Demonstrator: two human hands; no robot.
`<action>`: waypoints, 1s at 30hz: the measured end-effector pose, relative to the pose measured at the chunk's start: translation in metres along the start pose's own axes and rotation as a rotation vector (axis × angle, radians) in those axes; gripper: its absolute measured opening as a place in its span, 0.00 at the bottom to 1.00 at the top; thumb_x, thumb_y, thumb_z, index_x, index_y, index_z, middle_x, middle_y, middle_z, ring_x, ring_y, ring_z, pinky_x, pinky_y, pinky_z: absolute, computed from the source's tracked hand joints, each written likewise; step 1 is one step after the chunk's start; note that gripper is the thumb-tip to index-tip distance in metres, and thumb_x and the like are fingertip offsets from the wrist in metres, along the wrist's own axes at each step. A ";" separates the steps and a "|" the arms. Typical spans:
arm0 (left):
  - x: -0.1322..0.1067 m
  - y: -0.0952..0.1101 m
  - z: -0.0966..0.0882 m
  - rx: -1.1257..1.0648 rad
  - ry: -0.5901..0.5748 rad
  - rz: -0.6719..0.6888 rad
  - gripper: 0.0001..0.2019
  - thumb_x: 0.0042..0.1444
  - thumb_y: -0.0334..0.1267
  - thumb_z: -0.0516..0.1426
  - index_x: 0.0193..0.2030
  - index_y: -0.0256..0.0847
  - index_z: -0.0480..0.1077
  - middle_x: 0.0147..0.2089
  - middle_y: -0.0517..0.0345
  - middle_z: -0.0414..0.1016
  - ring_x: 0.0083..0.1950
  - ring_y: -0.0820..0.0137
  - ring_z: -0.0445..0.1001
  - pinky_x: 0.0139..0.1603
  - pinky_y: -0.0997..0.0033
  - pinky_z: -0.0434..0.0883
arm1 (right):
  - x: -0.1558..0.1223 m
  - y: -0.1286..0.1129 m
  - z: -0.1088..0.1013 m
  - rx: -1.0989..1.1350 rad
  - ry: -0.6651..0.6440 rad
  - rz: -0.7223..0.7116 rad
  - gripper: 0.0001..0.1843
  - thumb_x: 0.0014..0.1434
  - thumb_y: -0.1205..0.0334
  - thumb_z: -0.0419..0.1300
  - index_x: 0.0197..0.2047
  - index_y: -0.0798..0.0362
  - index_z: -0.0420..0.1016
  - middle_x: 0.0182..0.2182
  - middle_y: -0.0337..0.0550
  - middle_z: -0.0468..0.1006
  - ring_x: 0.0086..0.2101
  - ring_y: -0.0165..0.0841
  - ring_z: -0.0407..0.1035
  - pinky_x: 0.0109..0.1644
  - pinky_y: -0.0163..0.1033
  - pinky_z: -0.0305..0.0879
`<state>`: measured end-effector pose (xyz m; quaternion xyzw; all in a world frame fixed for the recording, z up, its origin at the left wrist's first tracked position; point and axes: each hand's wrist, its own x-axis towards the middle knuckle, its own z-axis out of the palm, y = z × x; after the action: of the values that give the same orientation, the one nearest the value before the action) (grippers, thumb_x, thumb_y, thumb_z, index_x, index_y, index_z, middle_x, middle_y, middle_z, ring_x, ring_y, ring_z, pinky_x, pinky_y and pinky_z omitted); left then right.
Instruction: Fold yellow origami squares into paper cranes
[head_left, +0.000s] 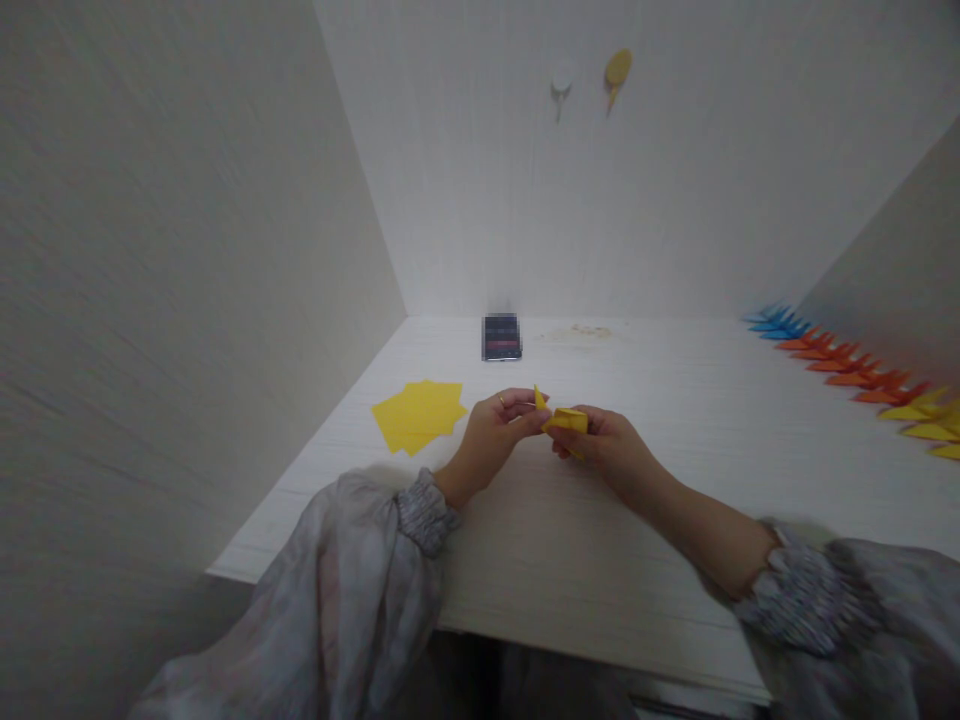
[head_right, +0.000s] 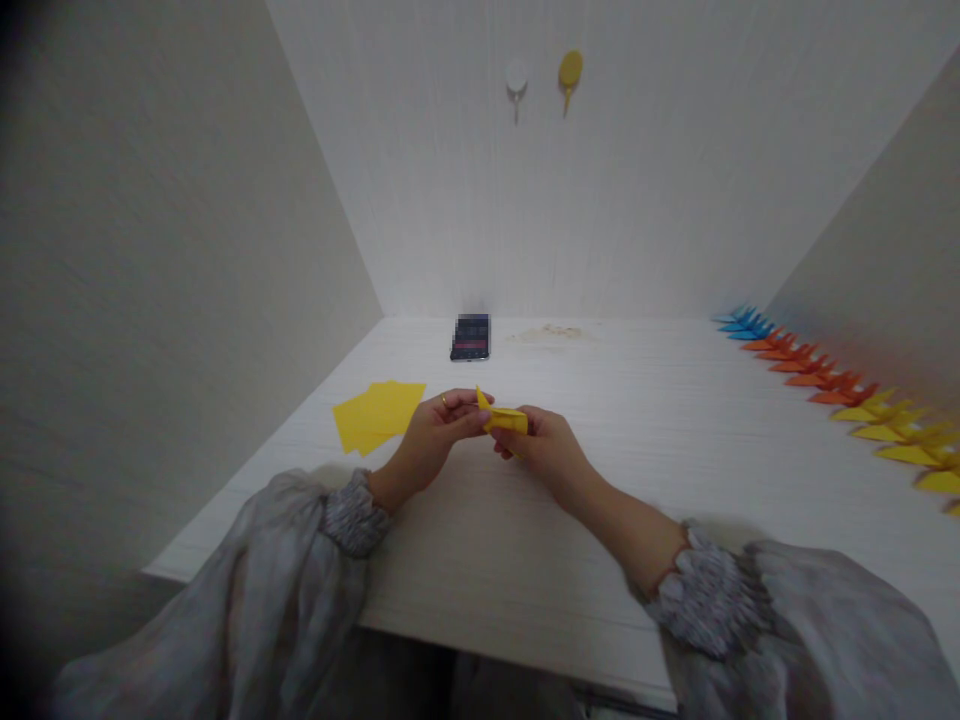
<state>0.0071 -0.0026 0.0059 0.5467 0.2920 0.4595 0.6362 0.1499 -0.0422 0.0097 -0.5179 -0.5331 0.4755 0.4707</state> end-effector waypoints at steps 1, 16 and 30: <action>0.000 0.001 0.000 -0.002 0.004 -0.004 0.12 0.42 0.35 0.61 0.36 0.35 0.70 0.32 0.56 0.73 0.33 0.74 0.71 0.38 0.69 0.68 | 0.000 0.001 0.000 0.017 -0.011 0.004 0.10 0.45 0.57 0.61 0.25 0.54 0.68 0.18 0.35 0.70 0.21 0.26 0.62 0.27 0.34 0.57; -0.001 0.003 -0.002 0.152 0.078 0.002 0.11 0.43 0.42 0.59 0.29 0.35 0.73 0.26 0.59 0.72 0.27 0.77 0.67 0.31 0.76 0.65 | -0.001 0.000 0.001 -0.115 -0.036 -0.032 0.08 0.46 0.59 0.59 0.24 0.55 0.68 0.18 0.36 0.70 0.21 0.27 0.62 0.28 0.33 0.56; 0.002 0.002 -0.003 0.036 0.290 -0.085 0.15 0.47 0.45 0.54 0.21 0.33 0.69 0.19 0.58 0.69 0.19 0.77 0.66 0.22 0.77 0.64 | -0.002 -0.002 0.004 0.045 -0.101 0.031 0.05 0.42 0.64 0.60 0.22 0.56 0.68 0.16 0.34 0.68 0.19 0.25 0.60 0.26 0.33 0.55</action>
<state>0.0044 0.0004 0.0077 0.4730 0.4121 0.5009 0.5962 0.1456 -0.0443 0.0115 -0.4906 -0.5371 0.5203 0.4473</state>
